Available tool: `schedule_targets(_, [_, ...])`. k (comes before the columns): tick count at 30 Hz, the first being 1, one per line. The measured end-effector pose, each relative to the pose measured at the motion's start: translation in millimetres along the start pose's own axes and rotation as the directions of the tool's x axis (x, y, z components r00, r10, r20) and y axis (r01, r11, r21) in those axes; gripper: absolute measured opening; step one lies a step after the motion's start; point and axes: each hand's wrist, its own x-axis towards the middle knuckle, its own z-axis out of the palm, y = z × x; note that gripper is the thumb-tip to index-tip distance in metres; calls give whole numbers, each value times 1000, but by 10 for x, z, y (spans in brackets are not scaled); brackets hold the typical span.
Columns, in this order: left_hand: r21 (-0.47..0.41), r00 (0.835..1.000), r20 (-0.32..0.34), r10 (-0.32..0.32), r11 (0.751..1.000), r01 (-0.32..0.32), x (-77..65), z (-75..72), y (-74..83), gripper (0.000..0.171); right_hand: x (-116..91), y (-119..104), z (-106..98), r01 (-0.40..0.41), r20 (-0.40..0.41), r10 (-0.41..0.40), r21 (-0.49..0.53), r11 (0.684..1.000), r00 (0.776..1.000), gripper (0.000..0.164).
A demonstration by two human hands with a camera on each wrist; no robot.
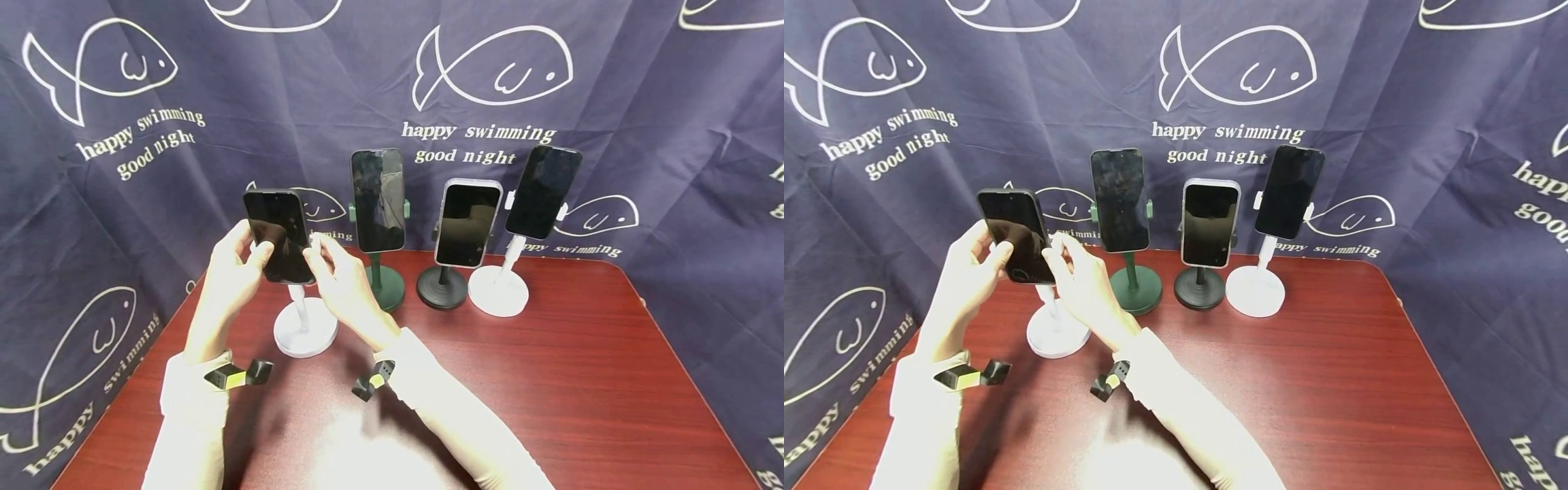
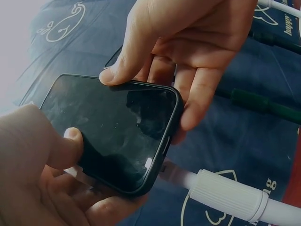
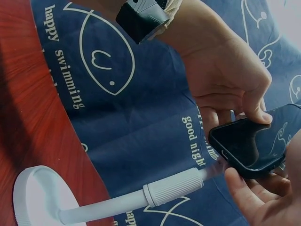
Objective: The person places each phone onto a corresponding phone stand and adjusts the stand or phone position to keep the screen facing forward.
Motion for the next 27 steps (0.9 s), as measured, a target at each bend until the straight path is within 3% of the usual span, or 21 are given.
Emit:
schedule_targets(4, [46,1000,12,-8,999,7,-5,-11,-2,17,4,3,-3,-6,2,6,5,1000,1000,37])
schedule_targets(11, [87,999,16,-31,996,30,6,-29,9,16,38,22,-26,62,3,-61,-16,998,998,22])
schedule_targets(16, [104,999,19,-38,994,36,4,-41,20,15,44,37,-13,72,9,-72,-4,997,997,20])
schedule_targets(21, [122,1000,4,-24,992,23,6,-40,28,11,32,34,15,38,7,-38,56,998,999,21])
schedule_targets(27, [145,1000,-20,-7,989,10,8,-12,37,8,-58,94,126,-92,84,76,216,972,994,20])
